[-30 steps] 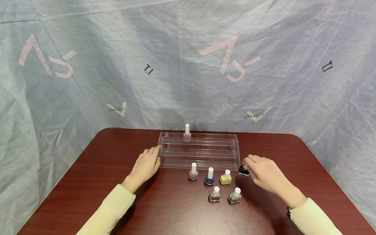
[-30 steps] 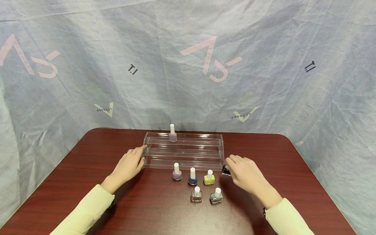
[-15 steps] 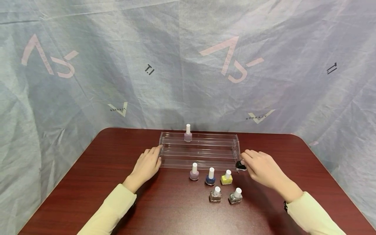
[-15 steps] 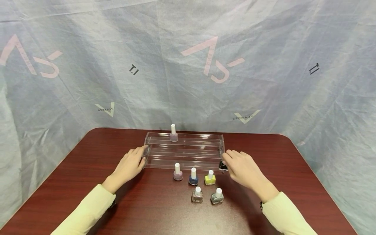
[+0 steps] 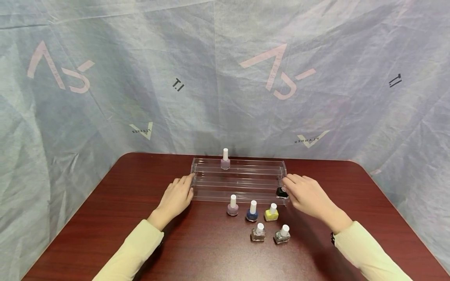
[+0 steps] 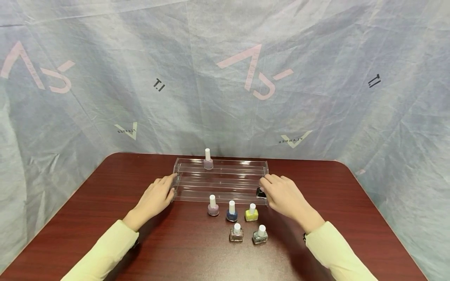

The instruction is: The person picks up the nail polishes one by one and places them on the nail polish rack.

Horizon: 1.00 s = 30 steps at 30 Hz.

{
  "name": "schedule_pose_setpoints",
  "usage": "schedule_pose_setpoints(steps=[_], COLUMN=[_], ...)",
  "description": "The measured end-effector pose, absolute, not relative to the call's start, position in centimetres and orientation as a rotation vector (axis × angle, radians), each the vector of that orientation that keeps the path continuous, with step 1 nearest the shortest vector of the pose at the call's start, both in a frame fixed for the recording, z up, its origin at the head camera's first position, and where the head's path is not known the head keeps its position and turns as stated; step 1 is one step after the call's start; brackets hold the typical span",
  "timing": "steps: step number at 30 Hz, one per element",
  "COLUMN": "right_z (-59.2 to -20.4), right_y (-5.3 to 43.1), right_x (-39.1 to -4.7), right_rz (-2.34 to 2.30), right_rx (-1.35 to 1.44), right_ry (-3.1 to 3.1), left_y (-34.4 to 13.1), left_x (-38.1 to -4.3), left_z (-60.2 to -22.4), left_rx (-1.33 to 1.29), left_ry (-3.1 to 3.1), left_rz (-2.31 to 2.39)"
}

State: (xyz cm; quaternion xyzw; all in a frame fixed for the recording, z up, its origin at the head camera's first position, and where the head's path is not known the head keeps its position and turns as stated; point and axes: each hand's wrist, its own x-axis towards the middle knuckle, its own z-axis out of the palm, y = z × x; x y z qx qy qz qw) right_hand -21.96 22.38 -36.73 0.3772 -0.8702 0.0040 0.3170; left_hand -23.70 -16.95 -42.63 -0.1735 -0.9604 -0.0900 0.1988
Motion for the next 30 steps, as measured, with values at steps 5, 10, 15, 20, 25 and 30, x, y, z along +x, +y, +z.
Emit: schedule_pose_setpoints(steps=[5, 10, 15, 20, 25, 30], right_z=[-36.8, -36.7, -36.5, -36.2, -35.9, -35.8], right_y=[21.8, 21.3, 20.8, 20.2, 19.6, 19.1], right_x=[-22.6, -23.1, -23.5, -24.0, -24.5, -25.2], right_rz=[0.024, 0.033, 0.027, 0.011, 0.004, 0.004], right_rx=[0.994, 0.989, 1.000, 0.998, 0.983, 0.980], right_ry=[-2.299, -2.298, -2.292, -2.306, -2.337, -2.323], left_y=[-16.9, -16.9, -16.9, -16.9, -17.0, -16.9], left_x=[-23.7, -23.7, -23.7, -23.8, -23.9, -24.0], left_z=[-42.6, -42.7, -42.7, -42.8, -42.8, -42.9], left_rx=[-0.484, -0.482, -0.490, -0.485, -0.474, -0.478], left_ry=[-2.687, -2.688, -2.679, -2.687, -2.698, -2.694], left_rz=[-0.240, -0.245, -0.244, -0.243, -0.243, -0.244])
